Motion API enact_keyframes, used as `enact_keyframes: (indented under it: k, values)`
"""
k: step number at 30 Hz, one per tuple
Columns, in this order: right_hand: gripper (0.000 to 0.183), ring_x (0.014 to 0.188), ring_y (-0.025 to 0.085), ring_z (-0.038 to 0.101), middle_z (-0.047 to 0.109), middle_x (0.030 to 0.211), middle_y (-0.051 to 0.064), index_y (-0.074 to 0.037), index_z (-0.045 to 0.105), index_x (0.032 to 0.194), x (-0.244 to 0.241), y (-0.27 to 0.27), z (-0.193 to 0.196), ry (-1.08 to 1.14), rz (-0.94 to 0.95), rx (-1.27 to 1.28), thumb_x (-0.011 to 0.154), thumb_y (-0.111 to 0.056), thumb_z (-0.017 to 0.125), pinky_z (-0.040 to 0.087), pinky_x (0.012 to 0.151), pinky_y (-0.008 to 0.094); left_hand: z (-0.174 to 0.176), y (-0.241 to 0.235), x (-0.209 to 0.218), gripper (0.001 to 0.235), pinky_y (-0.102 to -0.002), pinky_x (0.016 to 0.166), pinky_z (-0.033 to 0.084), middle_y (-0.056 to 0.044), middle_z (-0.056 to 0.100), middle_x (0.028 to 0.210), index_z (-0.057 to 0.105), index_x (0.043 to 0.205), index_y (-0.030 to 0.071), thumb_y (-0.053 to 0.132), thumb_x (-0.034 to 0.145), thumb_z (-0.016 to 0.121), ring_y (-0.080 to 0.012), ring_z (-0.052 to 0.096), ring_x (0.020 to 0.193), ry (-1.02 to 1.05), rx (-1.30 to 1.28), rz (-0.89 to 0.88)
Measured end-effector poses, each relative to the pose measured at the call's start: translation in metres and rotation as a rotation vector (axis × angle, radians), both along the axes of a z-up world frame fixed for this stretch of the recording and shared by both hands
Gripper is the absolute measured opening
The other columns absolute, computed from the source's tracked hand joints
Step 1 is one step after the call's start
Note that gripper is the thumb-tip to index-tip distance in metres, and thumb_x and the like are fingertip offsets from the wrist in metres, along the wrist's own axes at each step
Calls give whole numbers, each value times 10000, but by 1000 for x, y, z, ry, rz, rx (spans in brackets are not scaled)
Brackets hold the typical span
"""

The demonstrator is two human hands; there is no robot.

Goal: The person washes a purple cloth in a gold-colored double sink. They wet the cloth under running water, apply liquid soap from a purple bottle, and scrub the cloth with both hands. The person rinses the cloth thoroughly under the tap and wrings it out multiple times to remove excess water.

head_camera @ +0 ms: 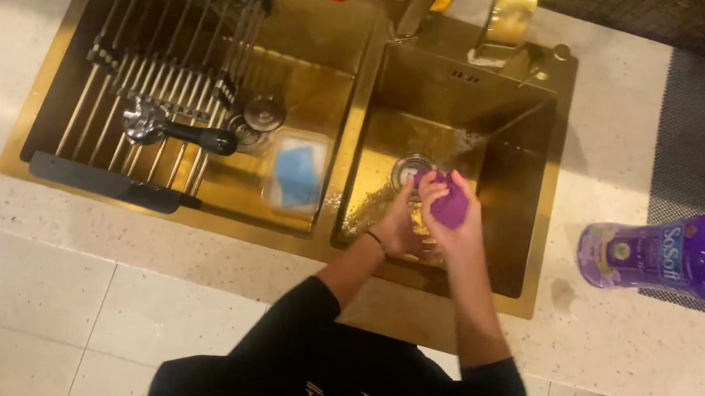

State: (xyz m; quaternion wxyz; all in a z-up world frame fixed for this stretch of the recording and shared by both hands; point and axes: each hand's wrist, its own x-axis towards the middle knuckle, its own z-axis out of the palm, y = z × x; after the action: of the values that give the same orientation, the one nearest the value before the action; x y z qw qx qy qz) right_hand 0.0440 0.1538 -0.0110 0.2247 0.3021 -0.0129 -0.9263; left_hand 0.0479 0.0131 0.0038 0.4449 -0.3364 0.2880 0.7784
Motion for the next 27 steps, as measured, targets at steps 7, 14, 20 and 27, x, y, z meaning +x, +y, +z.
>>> enact_keyframes:
  k: [7, 14, 20, 27]
  values:
    - [240, 766, 110, 572, 555, 1027, 52, -2, 538, 1107, 52, -3, 51, 91, -53, -211, 970, -151, 666, 512, 555, 149, 13, 42, -36, 847, -462, 906, 561, -181, 503, 1236, 566, 1172, 182, 854, 670, 686, -385, 613, 1076, 156, 203, 110]
    - [512, 1061, 303, 669, 699, 1123, 131, -89, 657, 1267, 39, 7, -10, 508, 653, 1709, 846, -349, 790, 536, 921, 438, -118, 67, -94, 374, -341, 594, 613, -71, 704, 663, 747, 773, 99, 466, 812, 805, -199, 728, 598, 827, -585, -275]
    - [468, 1020, 397, 730, 718, 1045, 138, -129, 513, 1257, 11, 14, -65, 683, 1377, 2478, 881, -379, 635, 579, 885, 533, -233, 87, -125, 391, -434, 1012, 541, -89, 743, 1112, 754, 1075, 184, 418, 763, 721, -296, 693, 1126, 1020, -1077, -579]
    - [476, 662, 156, 648, 637, 903, 56, -8, 611, 1239, 33, 16, 43, 395, 713, 1147, 902, -293, 789, 560, 516, 229, 42, 11, -72, 1028, -554, 1161, 343, -197, 442, 1542, 475, 1478, 82, 759, 745, 723, -378, 422, 1423, 580, -295, -509]
